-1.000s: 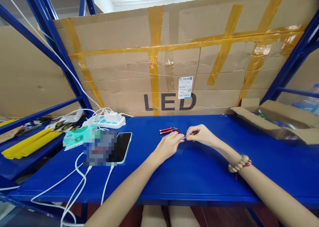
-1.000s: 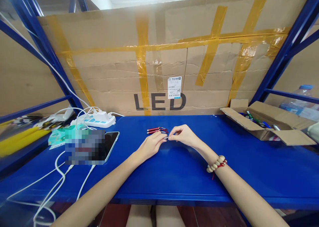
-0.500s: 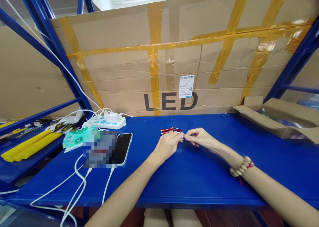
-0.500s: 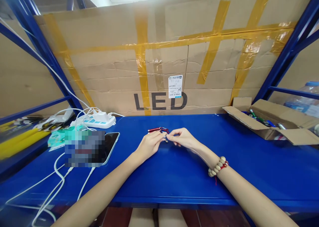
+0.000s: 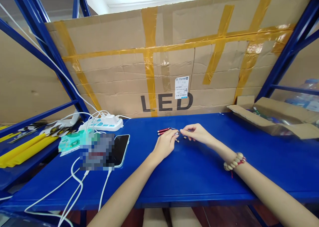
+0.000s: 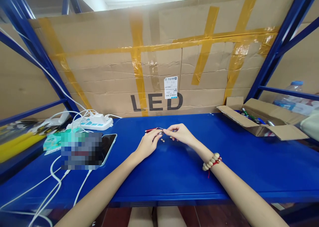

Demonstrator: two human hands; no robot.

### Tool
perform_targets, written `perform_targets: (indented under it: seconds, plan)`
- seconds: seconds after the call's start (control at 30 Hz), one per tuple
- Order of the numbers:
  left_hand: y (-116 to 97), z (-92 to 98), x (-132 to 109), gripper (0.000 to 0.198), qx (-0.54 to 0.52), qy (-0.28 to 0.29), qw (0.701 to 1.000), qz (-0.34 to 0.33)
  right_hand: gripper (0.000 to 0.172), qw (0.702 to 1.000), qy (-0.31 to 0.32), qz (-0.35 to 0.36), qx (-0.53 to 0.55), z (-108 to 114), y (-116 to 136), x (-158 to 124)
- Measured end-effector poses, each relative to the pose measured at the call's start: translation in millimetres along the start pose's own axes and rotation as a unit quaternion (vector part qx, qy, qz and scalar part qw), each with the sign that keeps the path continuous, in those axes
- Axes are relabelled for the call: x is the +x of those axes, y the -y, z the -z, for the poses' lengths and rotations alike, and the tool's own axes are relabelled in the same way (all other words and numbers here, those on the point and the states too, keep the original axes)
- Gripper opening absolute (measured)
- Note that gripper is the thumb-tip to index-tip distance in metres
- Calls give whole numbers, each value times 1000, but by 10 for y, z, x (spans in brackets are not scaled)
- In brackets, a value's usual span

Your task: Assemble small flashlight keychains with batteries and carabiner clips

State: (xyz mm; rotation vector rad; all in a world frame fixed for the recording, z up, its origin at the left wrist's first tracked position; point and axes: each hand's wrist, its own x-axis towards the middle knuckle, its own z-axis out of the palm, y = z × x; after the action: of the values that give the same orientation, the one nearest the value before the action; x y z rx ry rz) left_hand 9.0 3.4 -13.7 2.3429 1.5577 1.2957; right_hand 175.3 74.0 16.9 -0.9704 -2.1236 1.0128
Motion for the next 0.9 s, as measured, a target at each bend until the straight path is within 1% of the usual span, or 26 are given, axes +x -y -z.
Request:
perform_targets:
  seconds: [0.03,0.07,0.1,0.13,0.17,0.2,0.3,0.37,0.47,0.53,0.57,0.63,0.73,0.8,0.83,0.9]
  plan:
    - [2,-7,4,21,-13,-5,1000,15,40,997,-38,13,-61,53,-13,2]
    - [3,-11,10,21,-27,-11,999,32,37,988,-79,21,-131,112,-33,3]
    - [5,-13,18,21,-41,-18,998,51,33,973,-112,22,-201,172,-59,2]
    - [7,-11,27,20,-55,-28,995,73,30,955,-130,16,-265,229,-92,0]
    - [11,-8,37,20,-72,-40,992,97,26,940,-132,6,-315,279,-129,0]
    - [16,-2,47,21,-90,-52,987,121,22,929,-118,-3,-351,317,-169,2]
    - [44,16,77,24,-156,-93,966,185,13,917,-61,-6,-393,354,-279,25]
    - [65,23,90,25,-194,-104,950,222,10,918,-48,-3,-394,327,-324,49]
    - [74,23,98,21,-211,-105,931,279,8,919,-56,-16,-389,265,-327,71]
    - [57,18,98,23,-212,-102,924,301,7,919,-61,-17,-388,225,-286,65]
    - [45,16,97,25,-214,-99,923,305,7,921,-64,-7,-383,204,-254,56]
    - [17,12,96,27,-221,-85,924,302,8,934,-67,43,-348,149,-173,27]
    - [-6,3,92,26,-230,-68,929,281,10,955,-41,170,-241,25,-54,-18]
    - [-5,-6,87,24,-236,-64,935,256,11,952,-22,239,-187,-67,-10,-35]
    - [-2,-11,83,22,-237,-60,939,244,11,949,-16,262,-173,-105,-3,-38]
    - [0,-14,75,19,-234,-48,945,223,12,945,-8,285,-159,-151,-13,-36]
